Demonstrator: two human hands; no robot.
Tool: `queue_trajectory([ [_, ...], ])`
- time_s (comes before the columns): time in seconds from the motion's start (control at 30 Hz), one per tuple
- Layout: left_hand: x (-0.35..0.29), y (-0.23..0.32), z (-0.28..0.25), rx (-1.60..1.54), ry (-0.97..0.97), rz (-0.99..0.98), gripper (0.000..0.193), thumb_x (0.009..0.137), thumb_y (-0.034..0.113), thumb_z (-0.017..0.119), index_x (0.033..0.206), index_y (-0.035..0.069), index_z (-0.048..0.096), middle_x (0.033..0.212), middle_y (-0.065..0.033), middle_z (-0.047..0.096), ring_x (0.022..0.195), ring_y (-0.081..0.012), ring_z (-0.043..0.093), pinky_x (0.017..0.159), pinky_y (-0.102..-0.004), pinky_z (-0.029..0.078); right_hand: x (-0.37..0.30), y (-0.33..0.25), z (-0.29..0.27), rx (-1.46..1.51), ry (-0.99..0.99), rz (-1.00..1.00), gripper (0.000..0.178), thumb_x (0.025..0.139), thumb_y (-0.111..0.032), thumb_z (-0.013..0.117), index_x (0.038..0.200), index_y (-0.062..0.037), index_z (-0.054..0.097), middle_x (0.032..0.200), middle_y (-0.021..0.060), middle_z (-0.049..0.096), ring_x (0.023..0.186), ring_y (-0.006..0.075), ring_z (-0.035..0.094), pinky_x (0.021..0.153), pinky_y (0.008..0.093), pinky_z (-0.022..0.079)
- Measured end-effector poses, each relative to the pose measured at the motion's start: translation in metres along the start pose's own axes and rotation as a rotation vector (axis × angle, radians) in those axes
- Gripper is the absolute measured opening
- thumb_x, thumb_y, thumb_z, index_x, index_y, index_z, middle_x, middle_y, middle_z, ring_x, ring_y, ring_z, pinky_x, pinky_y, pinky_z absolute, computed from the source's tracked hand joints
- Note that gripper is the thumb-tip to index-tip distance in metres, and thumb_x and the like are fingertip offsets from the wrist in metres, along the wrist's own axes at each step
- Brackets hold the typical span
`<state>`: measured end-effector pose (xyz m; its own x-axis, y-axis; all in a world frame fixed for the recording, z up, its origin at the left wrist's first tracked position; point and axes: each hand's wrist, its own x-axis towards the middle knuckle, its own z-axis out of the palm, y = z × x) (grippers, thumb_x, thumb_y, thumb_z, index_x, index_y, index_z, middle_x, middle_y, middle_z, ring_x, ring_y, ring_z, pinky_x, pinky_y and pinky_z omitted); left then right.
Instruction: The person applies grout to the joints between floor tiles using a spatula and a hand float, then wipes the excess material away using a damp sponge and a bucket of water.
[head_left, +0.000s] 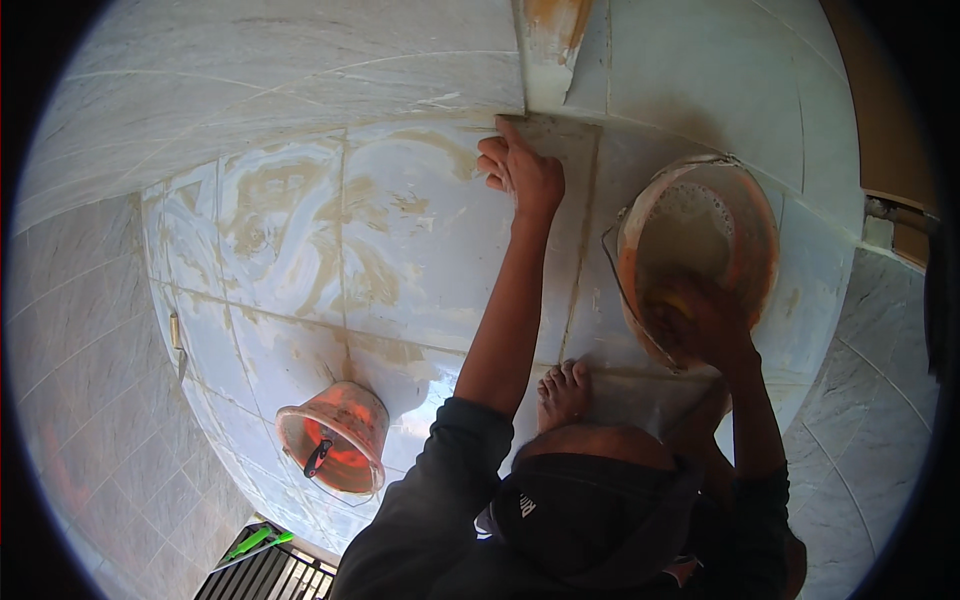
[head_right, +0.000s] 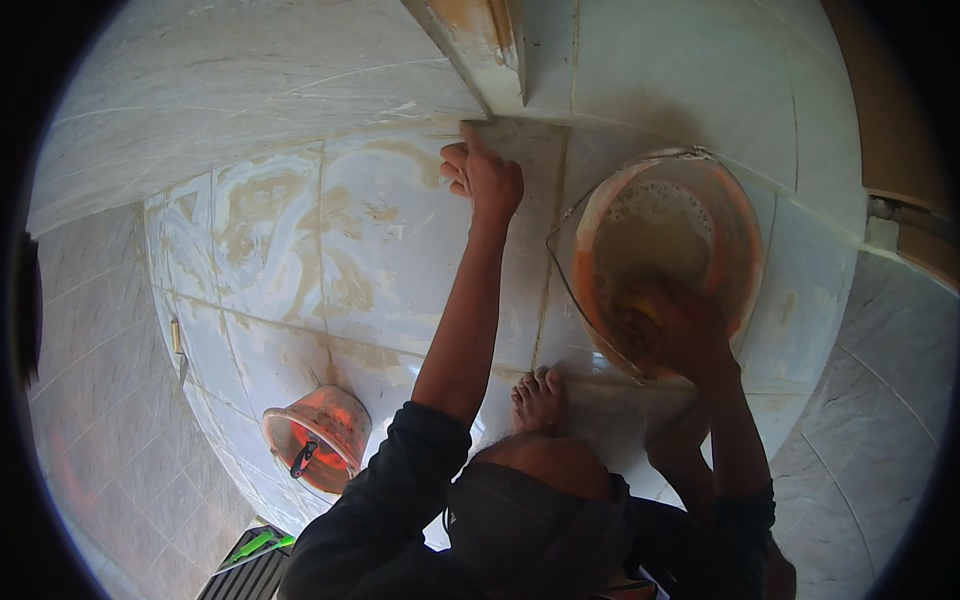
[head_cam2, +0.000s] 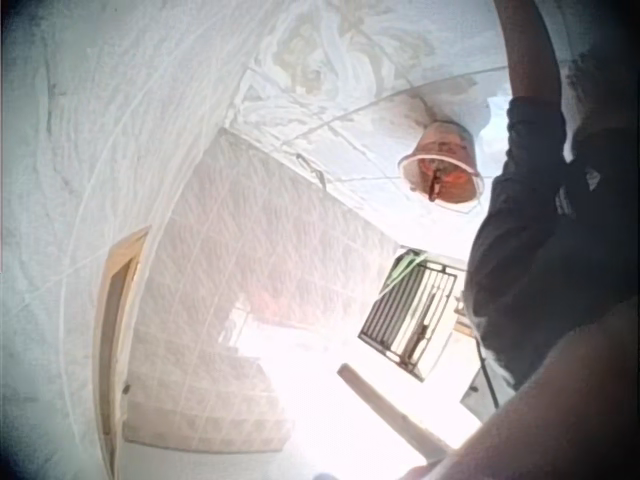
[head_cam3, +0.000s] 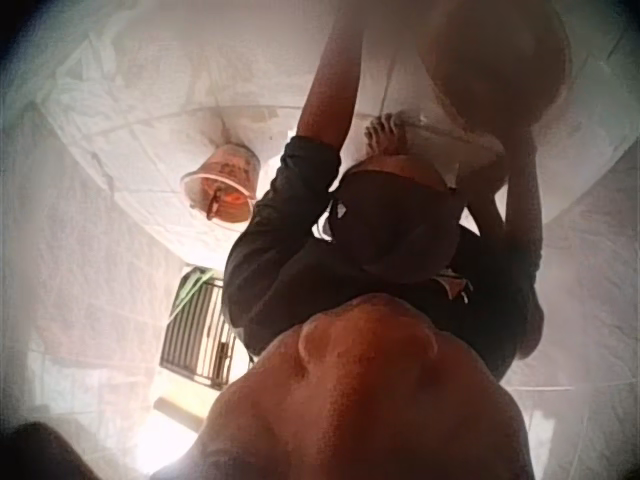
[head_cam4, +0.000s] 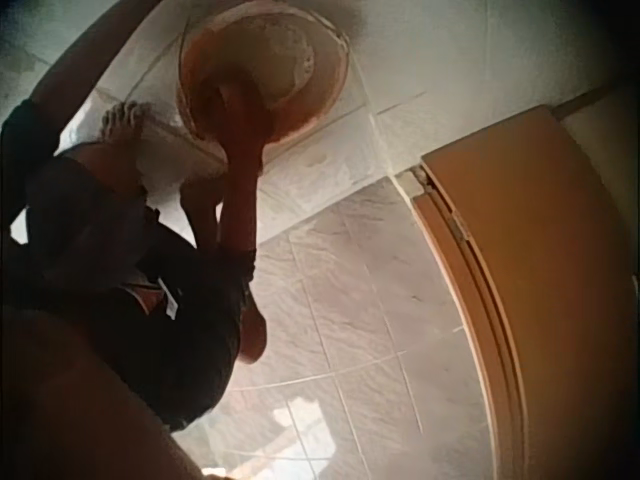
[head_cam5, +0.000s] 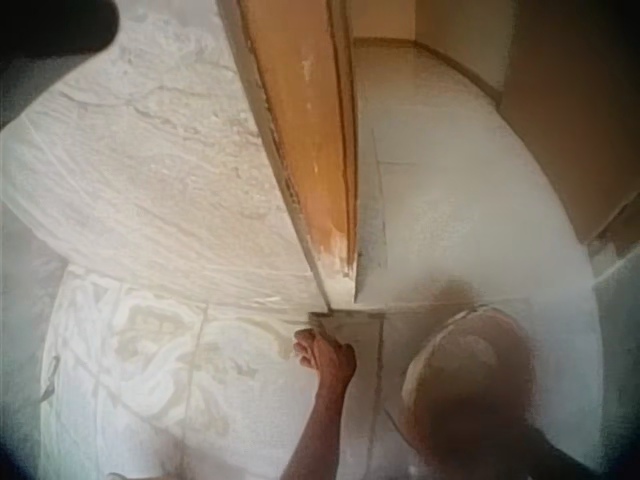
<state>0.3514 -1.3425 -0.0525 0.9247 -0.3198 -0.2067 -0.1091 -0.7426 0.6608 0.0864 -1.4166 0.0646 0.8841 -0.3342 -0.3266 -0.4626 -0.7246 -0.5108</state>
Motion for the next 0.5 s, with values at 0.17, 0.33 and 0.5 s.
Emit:
queue_trajectory([
  [0.17, 0.012, 0.010, 0.020, 0.043, 0.025, -0.069, 0.071, 0.075, 0.003, 0.057, 0.140, -0.013, 0.032, 0.128, -0.0223, 0.033, 0.115, -0.0383, 0.033, 0.095, -0.0505, 0.027, 0.000, -0.003, 0.002, -0.019, -0.007, 0.020, 0.031, 0.085, -0.028, 0.069, 0.112, -0.0135, 0.064, 0.110, 0.0139, 0.064, 0.099, 0.0346, 0.064, 0.086, 0.0470, 0.051],
  [0.33, 0.008, 0.013, -0.017, 0.666, -0.299, 0.262, 0.060, 0.076, 0.007, 0.062, 0.132, -0.007, 0.046, 0.125, -0.0212, 0.044, 0.115, -0.0364, 0.039, 0.096, -0.0497, 0.029, -0.009, 0.015, 0.011, -0.086, 0.028, 0.005, 0.034, 0.084, -0.032, 0.071, 0.113, -0.0147, 0.064, 0.111, 0.0125, 0.064, 0.099, 0.0314, 0.065, 0.085, 0.0453, 0.052],
  [0.5, 0.013, -0.017, -0.037, 0.498, -0.130, 0.221, 0.058, 0.073, 0.004, 0.062, 0.130, 0.008, 0.053, 0.119, -0.0193, 0.045, 0.113, -0.0377, 0.039, 0.094, -0.0504, 0.028, -0.007, 0.008, 0.007, -0.091, 0.052, -0.005, 0.035, 0.084, -0.033, 0.070, 0.114, -0.0155, 0.064, 0.111, 0.0102, 0.065, 0.100, 0.0293, 0.065, 0.086, 0.0437, 0.053],
])
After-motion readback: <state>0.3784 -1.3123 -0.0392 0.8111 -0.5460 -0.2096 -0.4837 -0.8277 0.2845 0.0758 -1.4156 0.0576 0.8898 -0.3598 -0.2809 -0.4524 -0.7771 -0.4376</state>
